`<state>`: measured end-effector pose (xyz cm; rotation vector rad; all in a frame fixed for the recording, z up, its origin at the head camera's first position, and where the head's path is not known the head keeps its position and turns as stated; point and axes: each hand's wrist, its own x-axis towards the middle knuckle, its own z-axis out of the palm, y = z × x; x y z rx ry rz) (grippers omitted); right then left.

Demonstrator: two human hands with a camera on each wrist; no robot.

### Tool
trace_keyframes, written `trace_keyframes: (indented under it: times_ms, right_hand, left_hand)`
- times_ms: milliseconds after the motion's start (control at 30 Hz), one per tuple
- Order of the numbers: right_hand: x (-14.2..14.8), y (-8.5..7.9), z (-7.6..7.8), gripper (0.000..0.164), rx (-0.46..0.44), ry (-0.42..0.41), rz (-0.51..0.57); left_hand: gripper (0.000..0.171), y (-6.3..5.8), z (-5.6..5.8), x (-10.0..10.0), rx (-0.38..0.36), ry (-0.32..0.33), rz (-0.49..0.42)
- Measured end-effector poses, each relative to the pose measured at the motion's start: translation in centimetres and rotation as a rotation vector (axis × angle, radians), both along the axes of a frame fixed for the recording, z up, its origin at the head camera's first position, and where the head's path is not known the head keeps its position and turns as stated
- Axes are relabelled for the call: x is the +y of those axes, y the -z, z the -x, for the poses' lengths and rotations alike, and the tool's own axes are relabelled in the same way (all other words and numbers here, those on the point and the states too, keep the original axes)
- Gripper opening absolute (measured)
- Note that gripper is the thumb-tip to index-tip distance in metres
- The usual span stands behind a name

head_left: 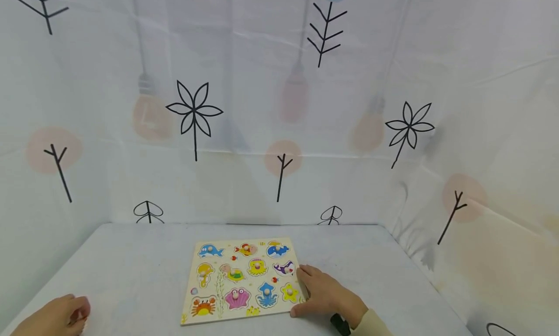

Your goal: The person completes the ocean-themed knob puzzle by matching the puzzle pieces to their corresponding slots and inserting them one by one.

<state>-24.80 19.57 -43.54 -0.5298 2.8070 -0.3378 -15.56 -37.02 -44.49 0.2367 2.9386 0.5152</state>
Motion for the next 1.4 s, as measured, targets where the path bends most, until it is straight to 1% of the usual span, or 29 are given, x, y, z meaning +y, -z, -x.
trace_keyframes:
  times_ms: [33, 100, 167, 200, 267, 333, 400, 600, 633, 833, 967, 1067, 1167, 1200, 1333, 1400]
  right_hand:
    - [0.0, 0.0, 0.0, 0.106, 0.000, -0.001, 0.002]
    - [0.0, -0.1, 0.0, 0.106, 0.000, -0.002, 0.004]
    - [0.0, -0.1, 0.0, 0.106, 0.001, -0.006, 0.004]
    - [0.0, 0.0, 0.0, 0.106, 0.002, -0.007, 0.004]
    - [0.0, -0.1, -0.1, 0.106, 0.003, -0.010, 0.003]
    - [0.0, -0.1, -0.1, 0.106, 0.002, -0.011, 0.004]
    - [0.0, -0.1, -0.1, 0.105, -0.001, -0.008, 0.007]
    - [0.0, -0.2, -0.2, 0.105, -0.003, -0.006, 0.012]
    - [0.1, -0.2, -0.2, 0.105, 0.000, -0.008, 0.012]
    - [0.2, -0.1, -0.1, 0.105, 0.008, -0.008, 0.014]
    - [0.2, 0.0, 0.0, 0.105, -0.003, 0.002, 0.008]
    - [0.2, 0.0, 0.0, 0.106, -0.007, 0.005, 0.001]
    - [0.2, 0.0, 0.0, 0.106, -0.005, 0.003, 0.001]
    - [0.1, 0.0, 0.0, 0.106, -0.005, 0.003, 0.003]
    - [0.1, -0.1, 0.0, 0.106, 0.002, -0.004, 0.001]
    - [0.1, -0.1, 0.0, 0.106, 0.003, -0.006, -0.001]
  left_hand:
    - [0.010, -0.1, 0.0, -0.3, 0.028, 0.049, -0.011]
    - [0.009, -0.1, 0.0, -0.7, 0.037, 0.108, -0.029]
    - [0.008, 0.1, -0.1, -0.8, 0.018, 0.069, -0.019]
    - [0.008, 0.3, -0.1, -0.8, -0.001, 0.039, -0.008]
    - [0.010, 0.7, -0.2, -0.7, -0.059, -0.065, 0.024]
    - [0.014, 1.1, -0.2, -0.6, -0.116, -0.155, 0.027]
    - [0.017, 1.5, -0.1, -0.8, -0.145, -0.182, 0.038]
    - [0.020, 2.4, 0.2, -1.7, -0.166, -0.178, 0.062]
    - [0.019, 2.6, 0.2, -1.7, -0.170, -0.177, 0.059]
    - [0.022, 3.4, 0.7, -2.0, -0.239, -0.240, 0.000]
    - [0.021, 3.9, 0.8, -2.3, -0.242, -0.245, -0.011]
    - [0.022, 3.9, 0.7, -2.2, -0.235, -0.243, -0.009]
    - [0.028, 3.6, 0.5, -2.0, -0.243, -0.249, -0.026]
    - [0.027, 3.4, 0.4, -1.8, -0.236, -0.250, -0.017]
    - [0.019, 2.4, 0.3, -1.0, -0.191, -0.211, 0.003]
    - [0.015, 1.8, 0.3, -0.4, -0.149, -0.184, 0.036]
